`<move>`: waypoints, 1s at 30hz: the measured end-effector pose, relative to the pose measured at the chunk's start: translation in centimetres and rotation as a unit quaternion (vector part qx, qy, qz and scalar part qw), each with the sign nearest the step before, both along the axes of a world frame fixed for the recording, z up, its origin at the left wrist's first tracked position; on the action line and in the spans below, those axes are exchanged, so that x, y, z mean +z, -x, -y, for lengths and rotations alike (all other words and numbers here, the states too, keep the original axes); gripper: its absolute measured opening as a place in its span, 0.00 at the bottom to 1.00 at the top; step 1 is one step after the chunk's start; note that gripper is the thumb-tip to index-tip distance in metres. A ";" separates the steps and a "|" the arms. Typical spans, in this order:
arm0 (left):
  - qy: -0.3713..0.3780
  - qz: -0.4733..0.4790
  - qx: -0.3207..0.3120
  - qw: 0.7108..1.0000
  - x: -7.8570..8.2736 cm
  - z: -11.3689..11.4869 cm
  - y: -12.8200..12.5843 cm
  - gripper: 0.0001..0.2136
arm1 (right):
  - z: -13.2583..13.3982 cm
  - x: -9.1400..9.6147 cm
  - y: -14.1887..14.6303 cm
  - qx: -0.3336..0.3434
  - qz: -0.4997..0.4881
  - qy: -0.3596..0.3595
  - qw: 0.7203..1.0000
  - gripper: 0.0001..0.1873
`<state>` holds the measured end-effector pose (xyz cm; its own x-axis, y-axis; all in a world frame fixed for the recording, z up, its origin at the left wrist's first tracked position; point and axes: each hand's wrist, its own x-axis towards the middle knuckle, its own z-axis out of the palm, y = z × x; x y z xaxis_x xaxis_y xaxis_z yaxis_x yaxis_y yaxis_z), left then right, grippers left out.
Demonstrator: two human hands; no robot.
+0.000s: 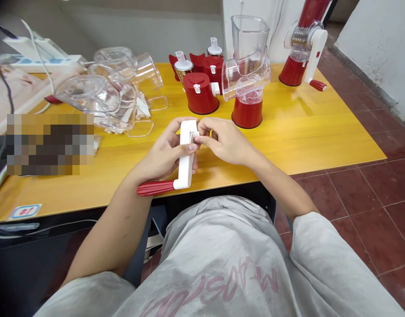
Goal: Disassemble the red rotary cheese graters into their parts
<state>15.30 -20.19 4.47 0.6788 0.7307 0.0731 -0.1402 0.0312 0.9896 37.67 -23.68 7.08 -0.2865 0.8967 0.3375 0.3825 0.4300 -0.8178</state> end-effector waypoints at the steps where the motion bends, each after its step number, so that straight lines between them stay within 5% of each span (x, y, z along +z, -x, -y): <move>1: -0.004 -0.002 0.000 1.000 0.0 0.0 0.1 0.32 | 0.0 0.0 0.0 -0.001 0.003 -0.002 1.000 0.14; 14: -0.006 0.003 -0.004 1.000 -0.8 -0.6 0.3 0.37 | -0.3 -0.4 -0.2 0.003 -0.005 0.001 1.000 0.15; 19: -0.005 0.017 -0.022 1.000 -0.7 -0.6 0.5 0.48 | -0.1 -0.5 -0.4 -0.005 -0.029 -0.038 0.999 0.18; 23: 0.051 -0.011 -0.039 0.998 0.3 -0.3 0.7 0.37 | 0.2 -0.3 -0.3 -0.033 -0.067 -0.083 0.994 0.23; 26: 0.019 0.005 -0.004 1.000 0.6 -0.2 0.6 0.37 | 0.3 -0.2 -0.3 -0.054 -0.098 -0.080 0.991 0.27; 30: -0.118 0.043 0.119 0.985 0.3 -0.2 0.0 0.41 | 0.3 -0.3 -0.4 -0.076 -0.096 -0.046 0.991 0.34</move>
<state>15.29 -20.00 4.82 0.4737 0.8244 0.3098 -0.2000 -0.2418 0.9495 38.10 -23.94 6.79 -0.0729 0.8876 0.4549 0.2891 0.4553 -0.8421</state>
